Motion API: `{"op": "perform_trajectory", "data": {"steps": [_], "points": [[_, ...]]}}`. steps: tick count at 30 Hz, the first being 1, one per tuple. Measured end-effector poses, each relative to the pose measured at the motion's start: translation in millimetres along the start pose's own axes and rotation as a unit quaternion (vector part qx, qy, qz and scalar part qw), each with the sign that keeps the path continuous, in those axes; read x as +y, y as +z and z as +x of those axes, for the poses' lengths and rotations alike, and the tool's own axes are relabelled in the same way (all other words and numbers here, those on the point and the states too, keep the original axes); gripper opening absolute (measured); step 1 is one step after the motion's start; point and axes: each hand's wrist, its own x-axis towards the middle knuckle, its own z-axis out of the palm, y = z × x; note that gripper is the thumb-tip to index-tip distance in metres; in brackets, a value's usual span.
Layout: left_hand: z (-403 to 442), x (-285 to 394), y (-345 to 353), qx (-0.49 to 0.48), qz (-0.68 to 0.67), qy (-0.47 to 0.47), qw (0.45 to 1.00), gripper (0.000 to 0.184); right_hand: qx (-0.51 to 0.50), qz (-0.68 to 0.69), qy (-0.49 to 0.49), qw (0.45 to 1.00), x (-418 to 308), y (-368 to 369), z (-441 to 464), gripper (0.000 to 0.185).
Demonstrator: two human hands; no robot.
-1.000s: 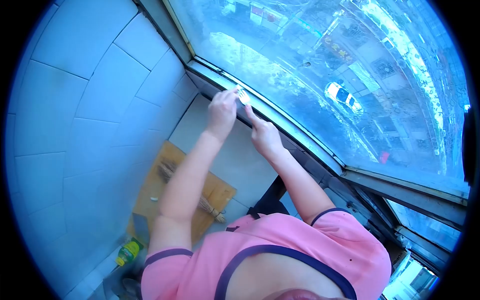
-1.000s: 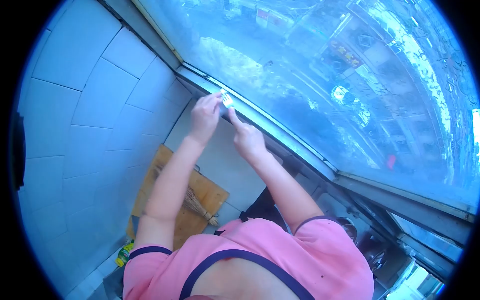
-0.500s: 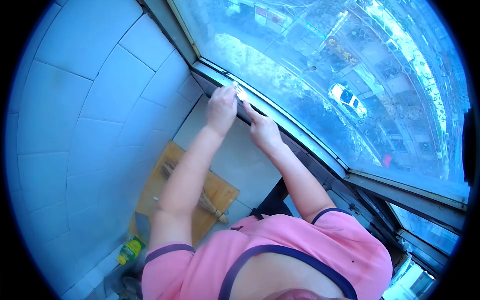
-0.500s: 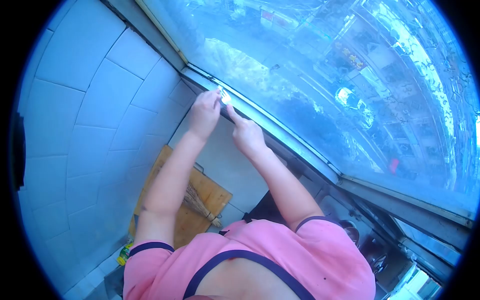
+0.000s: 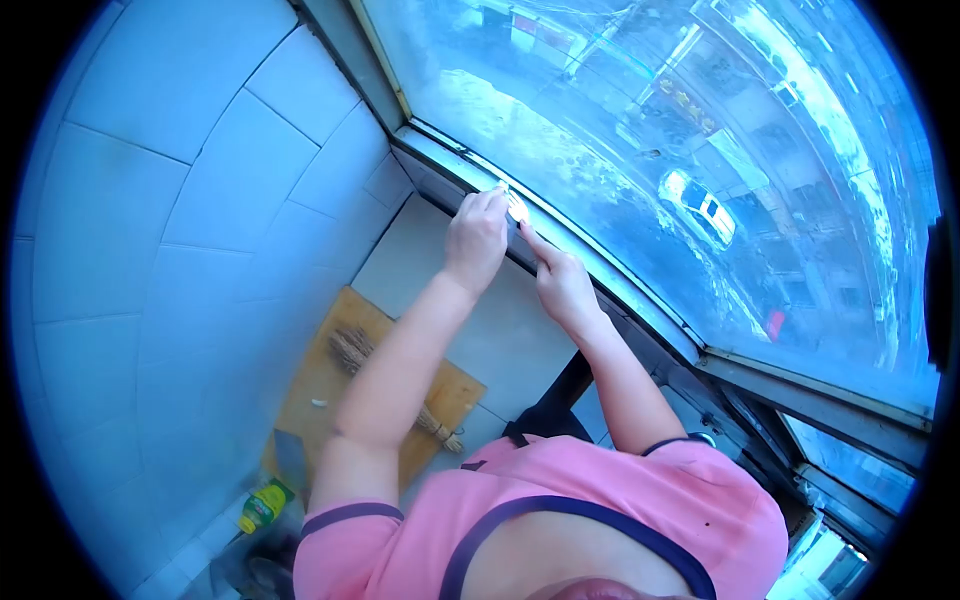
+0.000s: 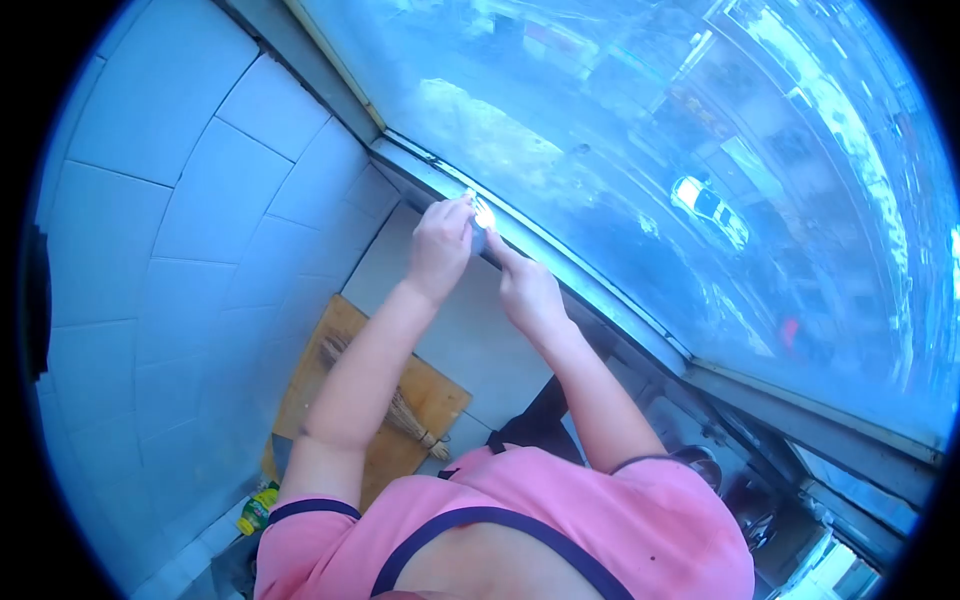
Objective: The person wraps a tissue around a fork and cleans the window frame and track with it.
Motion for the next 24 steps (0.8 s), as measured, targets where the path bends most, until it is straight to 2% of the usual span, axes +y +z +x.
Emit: {"op": "perform_trajectory", "data": {"steps": [2,3,4,7,9,10,12,16,19,20,22,24], "points": [[2,-9,-4,-0.007,-0.009,-0.018,1.000,0.014,-0.032,-0.006,0.058,0.998,-10,-2,-2,0.048],[7,-19,-6,-0.001,0.016,-0.012,1.000,0.014,-0.023,0.004,0.044,0.999,-12,3,7,0.048],[13,-28,-13,0.003,0.041,-0.004,0.999,0.015,0.009,-0.011,-0.030,0.999,-8,14,19,0.053],[19,-27,-21,-0.022,0.040,-0.036,0.998,0.017,-0.016,-0.007,-0.012,1.000,-7,20,24,0.053],[12,-16,-16,-0.048,0.029,-0.027,0.998,0.017,0.012,0.000,-0.011,1.000,1,13,8,0.053],[6,-10,-10,-0.011,0.012,0.008,1.000,0.017,0.014,0.000,-0.014,1.000,4,11,9,0.053],[4,-13,-5,-0.011,0.015,-0.020,1.000,0.016,0.012,0.014,-0.018,1.000,6,10,4,0.051],[22,-30,-18,0.006,0.040,-0.014,0.999,0.018,-0.001,0.023,-0.018,1.000,-8,18,26,0.046],[11,-13,-16,-0.048,0.030,-0.043,0.997,0.016,0.012,0.030,-0.030,0.999,6,5,10,0.044],[5,-8,-6,0.001,0.008,-0.021,1.000,0.015,0.018,0.030,-0.046,0.998,10,0,9,0.044],[5,-10,-6,0.011,-0.014,-0.035,0.999,0.015,0.012,0.042,-0.040,0.998,5,0,14,0.044],[11,-28,-8,0.008,0.039,-0.035,0.999,0.015,-0.008,0.029,-0.030,0.999,-5,1,28,0.044]]}}
